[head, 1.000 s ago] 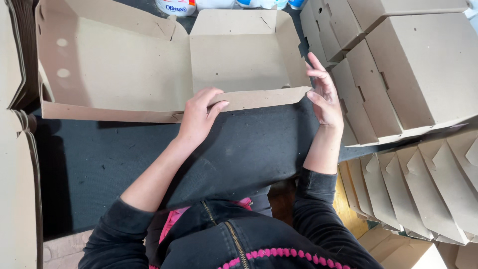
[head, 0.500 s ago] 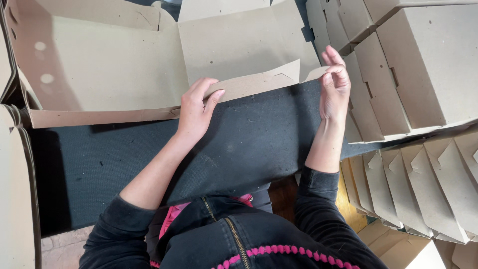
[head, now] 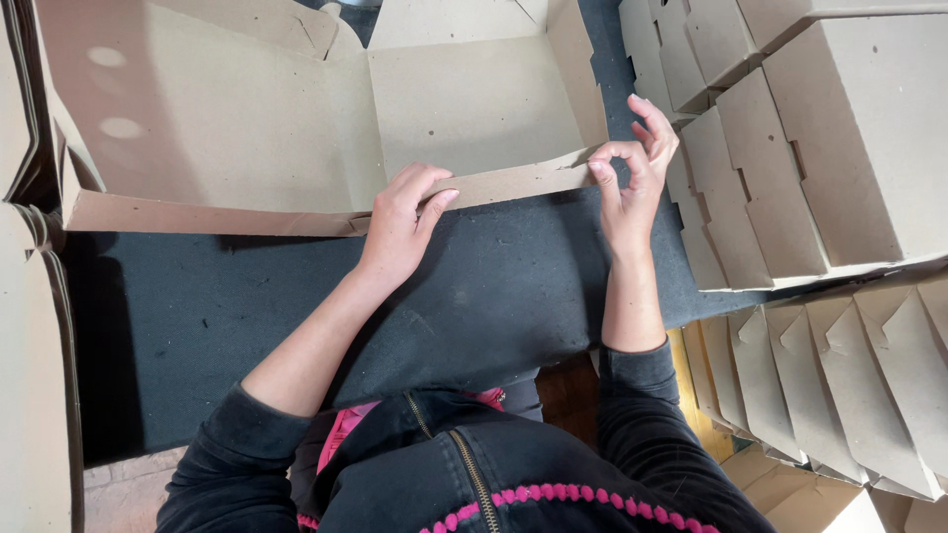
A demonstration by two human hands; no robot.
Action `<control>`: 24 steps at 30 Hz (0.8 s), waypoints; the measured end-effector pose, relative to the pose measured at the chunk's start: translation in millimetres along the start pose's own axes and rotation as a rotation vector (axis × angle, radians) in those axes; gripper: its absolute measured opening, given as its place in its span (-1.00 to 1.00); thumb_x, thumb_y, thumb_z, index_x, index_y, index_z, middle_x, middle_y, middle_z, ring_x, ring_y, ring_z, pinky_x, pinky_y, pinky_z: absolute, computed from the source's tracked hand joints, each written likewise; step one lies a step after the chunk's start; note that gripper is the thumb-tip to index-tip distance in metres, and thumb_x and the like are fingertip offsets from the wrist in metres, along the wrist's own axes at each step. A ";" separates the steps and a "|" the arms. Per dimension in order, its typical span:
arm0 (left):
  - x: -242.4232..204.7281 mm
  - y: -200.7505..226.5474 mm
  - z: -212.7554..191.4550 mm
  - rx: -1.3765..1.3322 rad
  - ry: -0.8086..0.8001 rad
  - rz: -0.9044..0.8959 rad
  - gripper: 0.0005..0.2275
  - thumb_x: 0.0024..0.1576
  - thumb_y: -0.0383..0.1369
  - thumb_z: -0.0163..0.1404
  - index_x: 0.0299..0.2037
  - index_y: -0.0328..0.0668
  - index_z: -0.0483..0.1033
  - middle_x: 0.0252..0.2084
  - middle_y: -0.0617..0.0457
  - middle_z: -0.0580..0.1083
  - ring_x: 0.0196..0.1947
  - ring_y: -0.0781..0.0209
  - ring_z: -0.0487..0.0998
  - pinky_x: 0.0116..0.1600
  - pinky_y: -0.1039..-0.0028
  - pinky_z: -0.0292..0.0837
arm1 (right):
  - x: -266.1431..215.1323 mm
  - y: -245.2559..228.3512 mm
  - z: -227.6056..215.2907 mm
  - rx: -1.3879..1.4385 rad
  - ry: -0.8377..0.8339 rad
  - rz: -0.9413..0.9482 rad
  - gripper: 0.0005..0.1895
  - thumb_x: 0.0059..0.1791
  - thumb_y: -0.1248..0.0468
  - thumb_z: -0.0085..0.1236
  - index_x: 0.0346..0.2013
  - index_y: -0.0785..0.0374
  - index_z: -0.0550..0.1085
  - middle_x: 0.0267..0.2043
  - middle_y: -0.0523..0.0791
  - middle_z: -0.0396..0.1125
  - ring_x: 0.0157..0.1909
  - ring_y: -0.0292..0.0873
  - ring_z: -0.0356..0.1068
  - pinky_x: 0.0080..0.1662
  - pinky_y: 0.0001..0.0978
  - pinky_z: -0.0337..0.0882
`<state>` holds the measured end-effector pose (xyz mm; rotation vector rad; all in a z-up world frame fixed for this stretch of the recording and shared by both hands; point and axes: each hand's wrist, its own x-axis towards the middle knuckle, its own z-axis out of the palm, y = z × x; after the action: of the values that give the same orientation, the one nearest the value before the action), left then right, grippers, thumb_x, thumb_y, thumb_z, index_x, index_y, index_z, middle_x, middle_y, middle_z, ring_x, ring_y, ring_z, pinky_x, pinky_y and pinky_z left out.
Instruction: The person assembles cardboard boxes by folding the pre-scored flaps and tucking in the tabs, then stacks the completed boxes on a pile.
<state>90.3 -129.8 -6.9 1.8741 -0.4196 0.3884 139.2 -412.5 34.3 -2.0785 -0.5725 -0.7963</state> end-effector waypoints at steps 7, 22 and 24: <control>-0.2 -0.5 0.4 0.027 -0.010 0.033 -0.92 0.32 -0.45 -0.04 -0.07 -0.28 0.46 -0.17 0.00 0.45 -0.24 0.16 0.40 -0.18 0.44 0.26 | -0.3 -0.3 -0.8 0.011 0.013 0.043 -0.71 0.16 0.02 0.07 -0.30 0.13 0.49 0.42 -0.02 0.13 0.48 0.00 0.04 0.38 0.06 0.18; 35.9 50.5 -66.0 0.100 -0.248 0.147 -0.58 0.35 -0.22 -0.04 0.33 -0.26 0.24 0.07 -0.21 0.45 0.18 -0.24 0.39 0.33 -0.14 0.26 | -18.4 62.5 3.0 0.782 -0.042 0.519 -0.26 0.19 0.05 0.00 0.54 0.20 -0.08 0.50 0.18 -0.01 0.26 0.27 0.38 -0.10 0.09 0.66; 58.3 55.0 -86.4 0.137 -0.188 0.159 -0.66 0.32 -0.18 -0.05 0.21 -0.14 0.31 0.12 -0.09 0.43 0.21 -0.12 0.36 0.32 -0.04 0.19 | 2.7 32.7 -10.3 0.729 0.030 0.626 -0.23 0.10 0.03 0.03 0.53 0.07 -0.04 0.48 0.03 0.16 0.18 0.07 0.45 -0.13 -0.08 0.62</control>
<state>110.6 -71.5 93.4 2.0256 -0.6869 0.3555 158.4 -439.0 23.6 -1.4247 -0.1267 -0.1948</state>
